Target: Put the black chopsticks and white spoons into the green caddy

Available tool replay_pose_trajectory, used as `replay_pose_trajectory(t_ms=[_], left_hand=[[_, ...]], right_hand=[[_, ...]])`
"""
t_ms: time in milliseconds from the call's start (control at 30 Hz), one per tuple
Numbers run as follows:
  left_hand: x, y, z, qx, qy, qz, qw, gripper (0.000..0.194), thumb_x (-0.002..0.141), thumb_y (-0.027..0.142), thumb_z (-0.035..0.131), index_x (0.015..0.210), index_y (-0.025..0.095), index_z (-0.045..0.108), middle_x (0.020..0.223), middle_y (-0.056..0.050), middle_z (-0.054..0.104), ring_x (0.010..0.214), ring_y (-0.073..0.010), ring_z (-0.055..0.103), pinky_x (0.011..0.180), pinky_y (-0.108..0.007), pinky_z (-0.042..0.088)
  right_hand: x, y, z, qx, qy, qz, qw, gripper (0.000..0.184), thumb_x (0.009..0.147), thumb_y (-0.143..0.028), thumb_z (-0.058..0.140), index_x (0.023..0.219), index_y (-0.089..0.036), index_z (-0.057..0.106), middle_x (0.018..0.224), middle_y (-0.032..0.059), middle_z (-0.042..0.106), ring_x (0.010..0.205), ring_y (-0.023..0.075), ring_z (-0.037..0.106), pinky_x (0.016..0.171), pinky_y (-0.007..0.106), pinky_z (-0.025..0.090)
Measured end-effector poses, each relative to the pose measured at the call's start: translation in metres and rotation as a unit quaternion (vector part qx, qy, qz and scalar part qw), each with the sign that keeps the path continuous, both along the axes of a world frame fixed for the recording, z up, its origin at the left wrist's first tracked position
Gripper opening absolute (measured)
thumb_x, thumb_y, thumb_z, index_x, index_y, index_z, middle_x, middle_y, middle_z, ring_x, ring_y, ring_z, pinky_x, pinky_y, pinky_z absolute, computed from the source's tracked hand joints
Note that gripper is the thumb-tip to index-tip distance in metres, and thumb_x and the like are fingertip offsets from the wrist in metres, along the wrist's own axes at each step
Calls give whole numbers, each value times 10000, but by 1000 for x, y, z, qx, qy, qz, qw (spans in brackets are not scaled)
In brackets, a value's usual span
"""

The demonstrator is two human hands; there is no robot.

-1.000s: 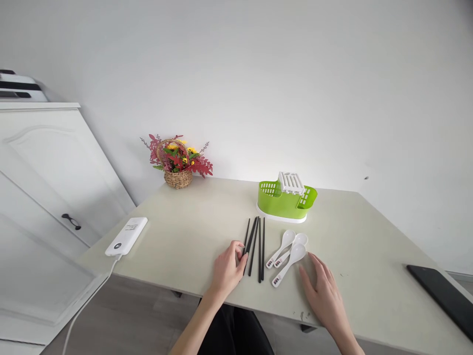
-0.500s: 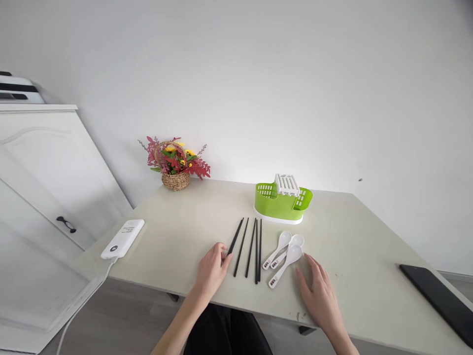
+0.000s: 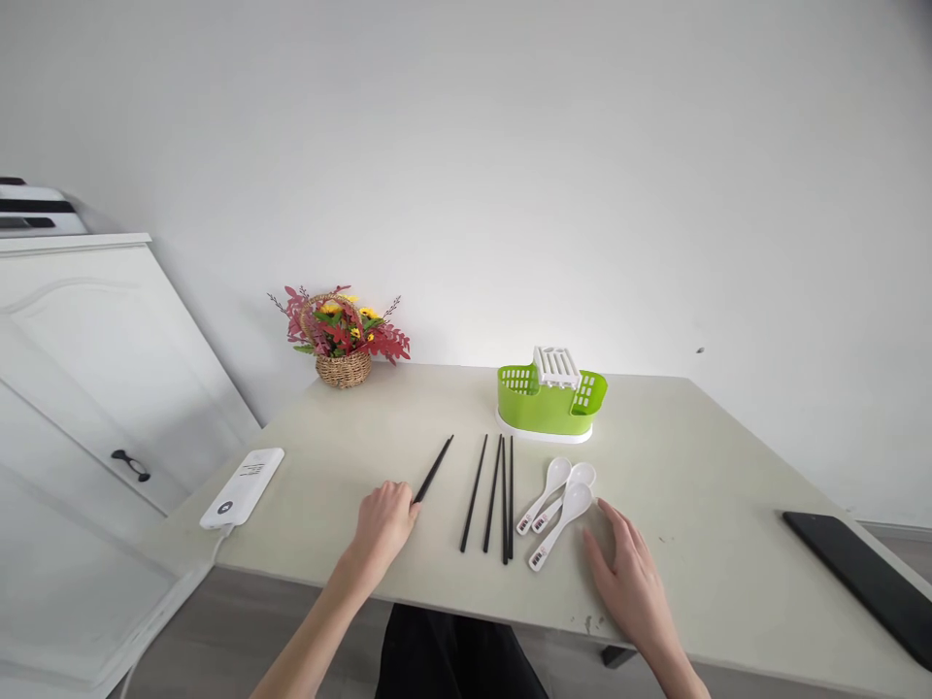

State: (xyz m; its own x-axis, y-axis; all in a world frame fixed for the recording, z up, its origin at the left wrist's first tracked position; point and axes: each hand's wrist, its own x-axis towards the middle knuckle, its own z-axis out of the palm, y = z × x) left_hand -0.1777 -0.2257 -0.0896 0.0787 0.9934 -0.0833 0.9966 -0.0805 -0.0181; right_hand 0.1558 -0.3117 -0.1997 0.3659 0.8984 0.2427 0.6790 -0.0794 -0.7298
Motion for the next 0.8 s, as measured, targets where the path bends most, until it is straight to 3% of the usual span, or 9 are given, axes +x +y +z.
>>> replay_pose_trajectory(t_ms=[167, 333, 500, 667, 800], left_hand=[[7, -8, 0, -7, 13, -45, 999, 229, 921, 84, 478, 872, 142, 694, 860, -152, 672, 794, -273, 661, 658, -330, 402], [12, -8, -4, -2, -11, -55, 998, 255, 893, 62, 453, 791, 152, 668, 772, -144, 640, 675, -250, 607, 604, -339, 345], [8, 6, -7, 8, -30, -27, 999, 188, 921, 156, 521, 831, 156, 686, 810, -138, 651, 749, -257, 629, 674, -333, 401], [-7, 23, 2, 21, 6, -3, 1000, 155, 900, 131, 548, 927, 131, 700, 921, -151, 680, 904, -280, 653, 768, -332, 431], [-20, 30, 10, 16, -4, 23, 1000, 110, 846, 130, 599, 852, 158, 705, 863, -110, 686, 889, -262, 651, 723, -300, 390]], right_hand=[[-1, 0, 0, 9, 2, -1, 1000, 619, 997, -572, 385, 1489, -204, 464, 1466, 132, 570, 1402, 329, 485, 1139, 523, 405], [-2, 0, 2, 0, 6, -2, 1000, 618, 997, -573, 374, 1483, -202, 466, 1462, 130, 575, 1394, 326, 493, 1132, 523, 412], [-2, 0, 2, -6, 8, -4, 1000, 611, 992, -573, 378, 1482, -217, 462, 1474, 120, 569, 1404, 318, 487, 1130, 512, 413], [-1, 0, 3, -8, 8, -2, 1000, 610, 992, -576, 366, 1478, -220, 463, 1473, 115, 572, 1405, 310, 488, 1130, 500, 417], [0, -1, 0, -1, 2, 5, 1000, 597, 994, -561, 378, 1476, -218, 465, 1459, 121, 579, 1396, 316, 498, 1136, 508, 409]])
